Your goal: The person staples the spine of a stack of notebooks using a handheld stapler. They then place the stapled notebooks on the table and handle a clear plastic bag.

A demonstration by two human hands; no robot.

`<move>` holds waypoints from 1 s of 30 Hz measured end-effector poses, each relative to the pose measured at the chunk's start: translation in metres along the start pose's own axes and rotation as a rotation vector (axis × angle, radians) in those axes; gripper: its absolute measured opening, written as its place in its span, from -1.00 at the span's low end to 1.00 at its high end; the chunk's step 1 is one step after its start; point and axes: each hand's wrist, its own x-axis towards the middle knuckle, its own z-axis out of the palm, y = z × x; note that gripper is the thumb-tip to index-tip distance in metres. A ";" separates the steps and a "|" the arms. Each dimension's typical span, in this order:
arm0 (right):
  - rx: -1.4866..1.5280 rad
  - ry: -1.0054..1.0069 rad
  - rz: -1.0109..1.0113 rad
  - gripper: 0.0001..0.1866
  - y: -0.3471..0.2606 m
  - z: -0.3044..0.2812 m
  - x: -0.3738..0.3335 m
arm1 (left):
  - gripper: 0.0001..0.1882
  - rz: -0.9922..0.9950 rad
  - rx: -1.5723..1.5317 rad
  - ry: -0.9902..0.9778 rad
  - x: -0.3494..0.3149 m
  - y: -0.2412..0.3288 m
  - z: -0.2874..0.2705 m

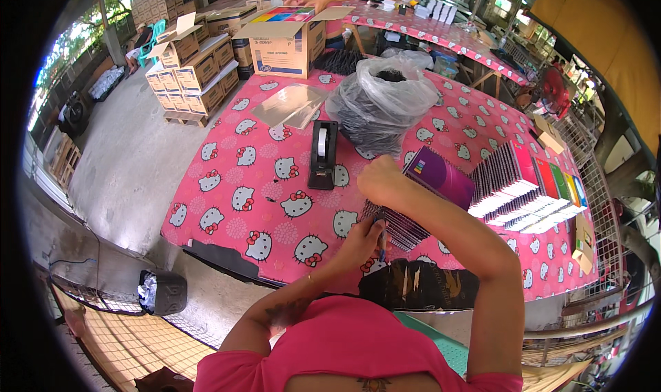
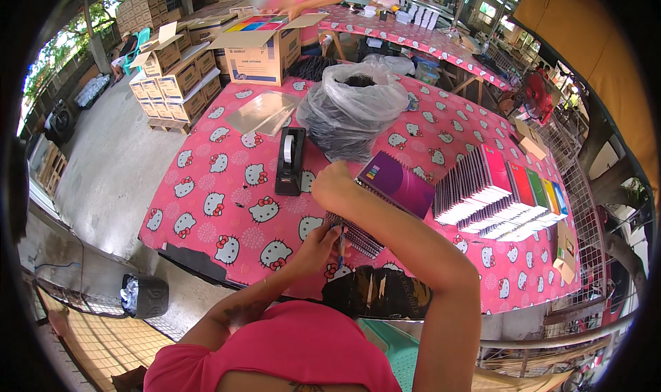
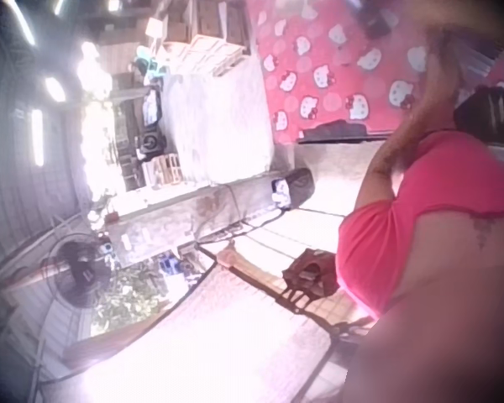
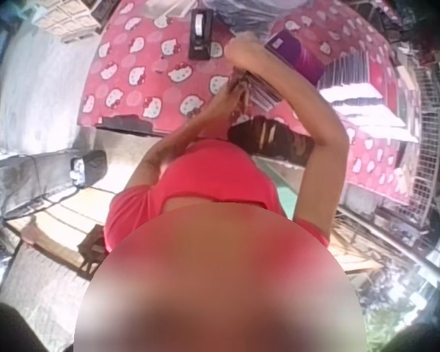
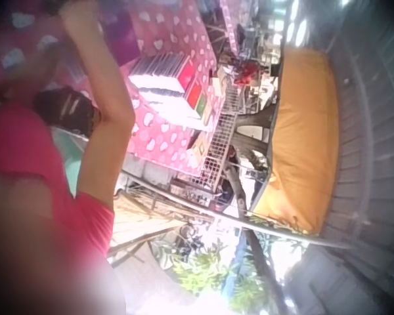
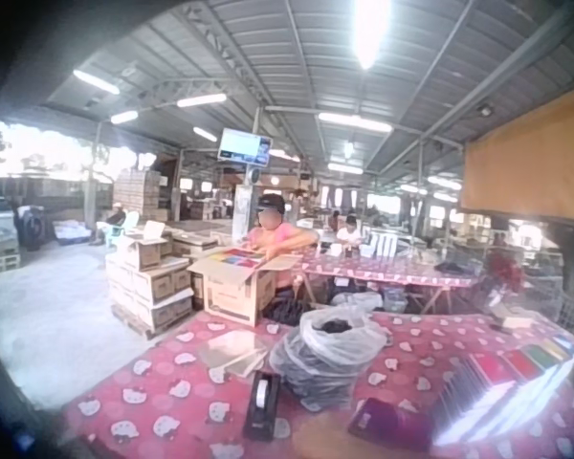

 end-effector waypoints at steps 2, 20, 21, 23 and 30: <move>0.005 0.006 0.006 -0.80 0.000 0.003 0.003 | -0.62 -0.006 -0.011 0.008 0.002 0.002 -0.001; 0.029 0.008 0.009 -0.81 0.003 0.009 0.000 | -0.66 -0.053 -0.078 0.016 -0.005 0.016 0.010; 0.025 0.017 0.007 -0.81 0.003 0.009 -0.001 | -0.65 -0.063 -0.085 0.007 -0.007 0.016 0.008; 0.029 0.018 -0.003 -0.81 0.003 0.008 -0.003 | -0.64 -0.071 -0.089 -0.001 -0.008 0.016 0.006; 0.025 0.040 -0.023 -0.82 0.006 0.014 0.001 | -0.68 0.036 -0.030 -0.022 0.009 0.007 0.001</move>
